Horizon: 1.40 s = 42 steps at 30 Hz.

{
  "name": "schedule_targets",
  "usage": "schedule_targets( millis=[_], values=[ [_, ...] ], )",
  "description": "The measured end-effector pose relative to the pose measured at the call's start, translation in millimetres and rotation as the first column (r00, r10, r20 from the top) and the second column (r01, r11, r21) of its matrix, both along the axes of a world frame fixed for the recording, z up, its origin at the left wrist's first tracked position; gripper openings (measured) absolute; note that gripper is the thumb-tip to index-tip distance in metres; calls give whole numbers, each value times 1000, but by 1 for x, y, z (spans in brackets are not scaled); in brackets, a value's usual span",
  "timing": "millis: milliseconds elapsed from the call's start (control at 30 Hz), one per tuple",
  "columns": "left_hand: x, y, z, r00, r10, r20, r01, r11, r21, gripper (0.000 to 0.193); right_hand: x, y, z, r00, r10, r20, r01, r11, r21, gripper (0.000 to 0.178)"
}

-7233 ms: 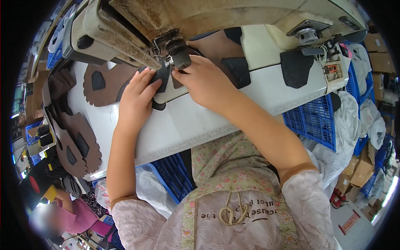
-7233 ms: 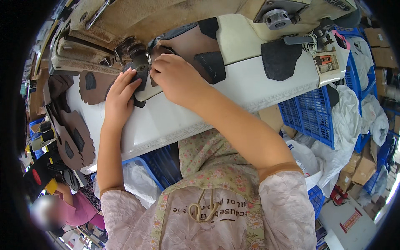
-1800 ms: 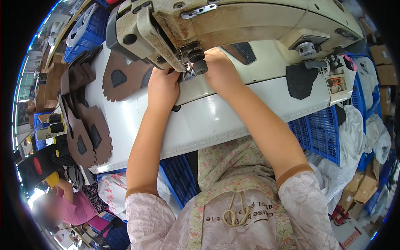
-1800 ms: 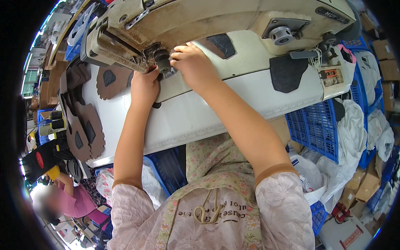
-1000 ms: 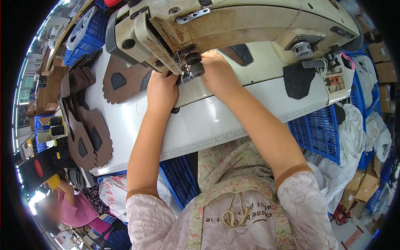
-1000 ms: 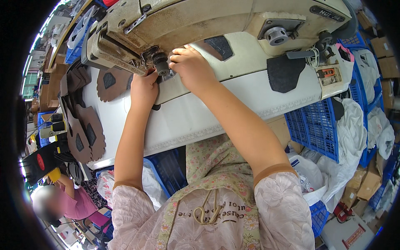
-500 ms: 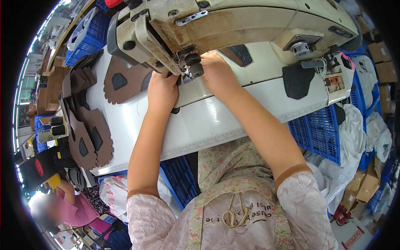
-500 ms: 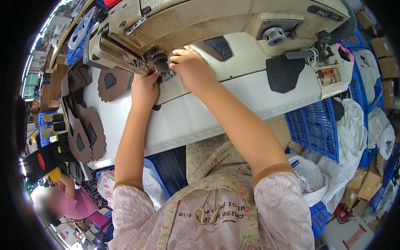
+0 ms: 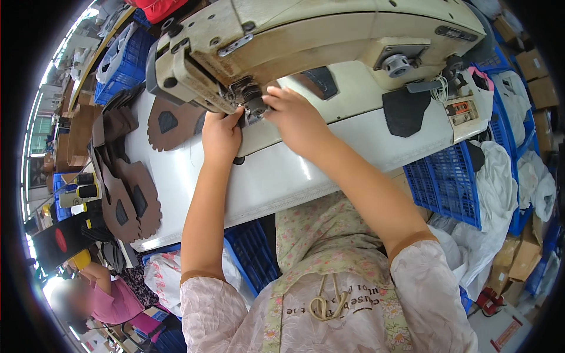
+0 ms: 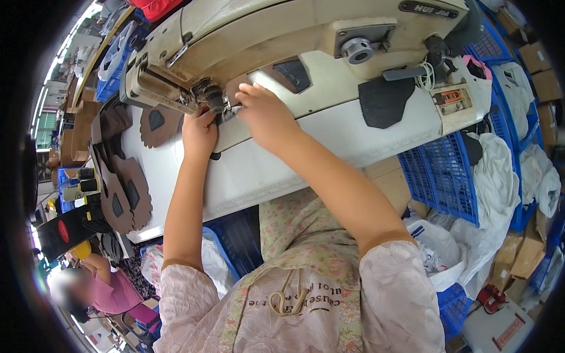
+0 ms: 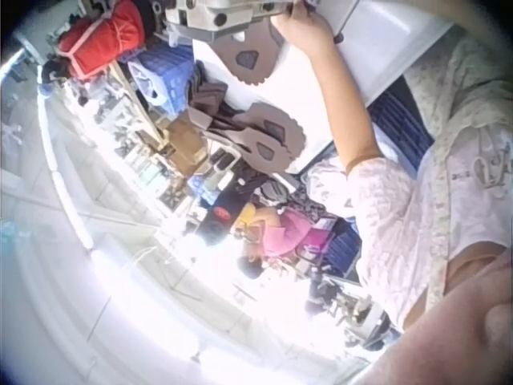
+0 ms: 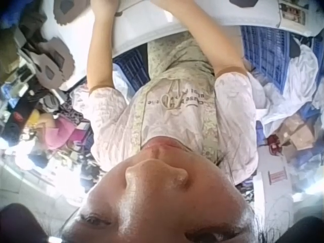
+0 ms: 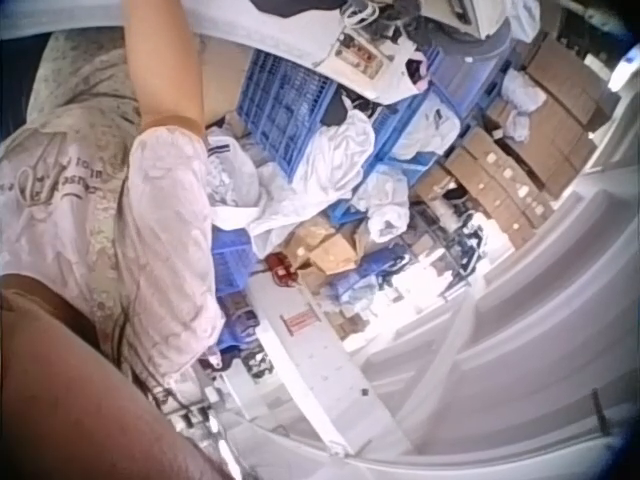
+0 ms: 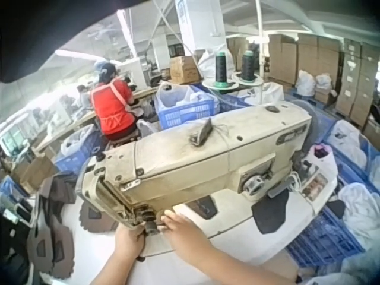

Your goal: Using an industrial sewing machine to stitch together panels of a shoe upper.

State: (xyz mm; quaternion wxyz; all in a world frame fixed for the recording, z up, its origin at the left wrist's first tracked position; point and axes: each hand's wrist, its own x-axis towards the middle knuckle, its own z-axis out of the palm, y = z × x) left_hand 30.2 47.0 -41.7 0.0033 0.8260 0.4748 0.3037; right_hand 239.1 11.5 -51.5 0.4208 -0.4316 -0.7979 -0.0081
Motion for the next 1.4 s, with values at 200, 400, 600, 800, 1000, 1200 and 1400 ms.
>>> schedule_targets(
  millis=[200,400,600,800,1000,1200,1400],
  values=[
    [-15,-2,-3,998,50,-46,-52,997,-52,39,80,-62,86,982,28,-189,-13,997,82,20],
    [3,1,5,998,40,-52,-43,997,-63,41,341,-7,165,576,-780,-244,807,590,22,46],
    [-6,1,-5,998,43,-41,-47,994,-97,42,419,44,158,607,-791,-75,794,608,11,36],
    [-4,-2,3,999,22,-35,-24,998,-63,47,391,-3,41,620,-703,-347,724,683,-90,48],
    [-18,0,0,998,30,-56,-34,996,-78,49,331,13,97,553,-588,-591,699,713,-55,50],
    [-15,4,-2,997,36,-62,-41,996,-81,46,356,9,81,496,-748,-440,799,592,-107,51],
    [-19,6,-11,991,61,-116,-63,998,-12,40,357,-4,96,583,-694,-423,691,697,-191,49]
  ],
)
